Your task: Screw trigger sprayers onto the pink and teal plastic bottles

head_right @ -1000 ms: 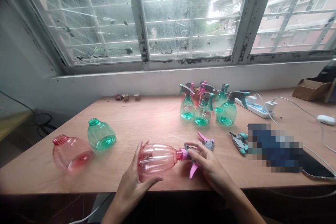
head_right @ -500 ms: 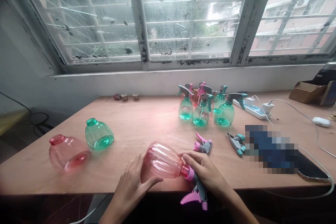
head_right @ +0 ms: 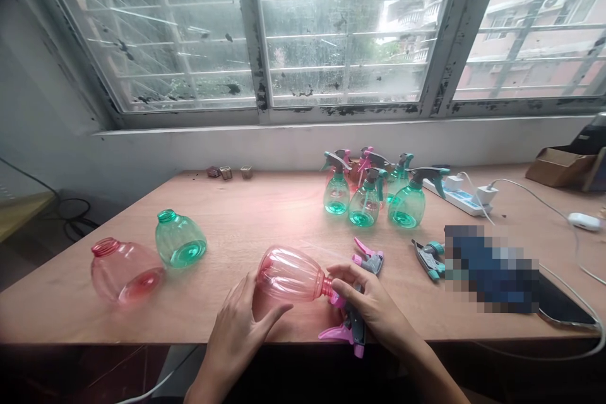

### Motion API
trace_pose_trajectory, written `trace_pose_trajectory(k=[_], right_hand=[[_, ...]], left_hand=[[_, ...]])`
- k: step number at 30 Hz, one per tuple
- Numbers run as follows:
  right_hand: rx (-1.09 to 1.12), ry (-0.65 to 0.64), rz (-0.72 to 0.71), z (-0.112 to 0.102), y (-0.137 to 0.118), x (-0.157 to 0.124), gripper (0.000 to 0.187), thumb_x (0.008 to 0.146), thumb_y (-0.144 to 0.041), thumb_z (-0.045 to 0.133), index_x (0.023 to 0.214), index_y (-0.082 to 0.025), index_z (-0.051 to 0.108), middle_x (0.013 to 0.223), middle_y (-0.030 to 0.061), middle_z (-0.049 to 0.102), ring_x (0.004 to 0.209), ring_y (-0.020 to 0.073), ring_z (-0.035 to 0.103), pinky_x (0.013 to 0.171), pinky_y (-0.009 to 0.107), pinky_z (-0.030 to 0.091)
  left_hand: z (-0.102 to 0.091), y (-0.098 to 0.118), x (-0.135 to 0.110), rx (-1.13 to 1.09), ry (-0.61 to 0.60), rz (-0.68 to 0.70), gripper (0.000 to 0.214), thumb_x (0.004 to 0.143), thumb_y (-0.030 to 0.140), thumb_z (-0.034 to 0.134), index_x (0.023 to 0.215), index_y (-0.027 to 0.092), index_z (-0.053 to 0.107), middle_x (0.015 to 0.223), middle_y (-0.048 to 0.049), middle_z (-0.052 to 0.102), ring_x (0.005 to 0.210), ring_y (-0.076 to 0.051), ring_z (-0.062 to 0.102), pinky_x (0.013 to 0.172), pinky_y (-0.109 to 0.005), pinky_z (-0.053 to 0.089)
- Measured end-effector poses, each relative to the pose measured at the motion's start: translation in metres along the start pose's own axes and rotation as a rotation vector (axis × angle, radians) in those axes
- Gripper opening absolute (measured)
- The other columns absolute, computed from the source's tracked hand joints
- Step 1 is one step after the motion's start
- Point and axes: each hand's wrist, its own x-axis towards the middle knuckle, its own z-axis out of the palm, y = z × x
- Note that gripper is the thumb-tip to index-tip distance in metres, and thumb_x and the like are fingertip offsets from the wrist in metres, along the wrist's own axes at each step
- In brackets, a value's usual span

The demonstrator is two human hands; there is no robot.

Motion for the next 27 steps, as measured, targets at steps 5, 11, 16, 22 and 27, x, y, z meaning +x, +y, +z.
trace_pose_trajectory(k=[5,11,16,22,27], right_hand=[[0.017,0.018,0.034,0.0019,0.0028,0.0016,0.040,0.088,-0.055,0.078,0.108,-0.022,0.070,0.072,-0.0020,0.070,0.053,0.0118,0.062,0.048,0.021,0.047],[0.164,-0.008,0.028,-0.0006,-0.0024,-0.0040,0.039,0.086,-0.046,0.083,0.116,-0.024,0.072,0.090,0.0021,0.076,0.076,0.0160,0.072,0.067,0.024,0.057],[0.150,0.062,-0.060,-0.0024,-0.0046,-0.0036,0.053,0.074,-0.031,0.094,0.123,-0.029,0.072,0.136,0.0066,0.070,0.131,0.0274,0.061,0.102,0.035,0.055],[0.128,0.134,-0.012,-0.0012,-0.0015,0.0006,0.056,0.071,-0.038,0.096,0.119,-0.022,0.072,0.110,0.0063,0.076,0.102,0.0231,0.071,0.082,0.028,0.058],[-0.013,0.057,-0.039,0.0015,-0.0039,-0.0013,0.046,0.086,-0.049,0.082,0.115,-0.019,0.064,0.088,0.0044,0.075,0.082,0.0223,0.073,0.078,0.034,0.059]], left_hand=[[0.0021,-0.0020,-0.0008,-0.018,-0.023,0.003,0.076,0.084,0.074,0.059,0.143,0.027,0.051,0.130,-0.0093,0.069,0.126,-0.030,0.065,0.111,-0.050,0.055],[0.0041,-0.0029,0.0007,-0.016,0.013,-0.001,0.074,0.088,0.069,0.057,0.148,0.027,0.044,0.133,-0.0095,0.067,0.129,-0.029,0.064,0.113,-0.047,0.054],[0.0024,0.0007,-0.0001,0.007,0.037,0.008,0.067,0.089,0.068,0.059,0.142,0.028,0.048,0.128,-0.0075,0.069,0.126,-0.028,0.066,0.111,-0.048,0.056],[0.0031,0.0000,-0.0005,0.050,0.060,0.040,0.055,0.091,0.065,0.058,0.133,0.030,0.052,0.122,-0.0046,0.071,0.119,-0.027,0.069,0.105,-0.048,0.060],[0.0054,-0.0048,-0.0001,0.094,0.071,0.086,0.056,0.094,0.060,0.057,0.140,0.030,0.047,0.125,-0.0058,0.070,0.120,-0.027,0.070,0.104,-0.046,0.062]])
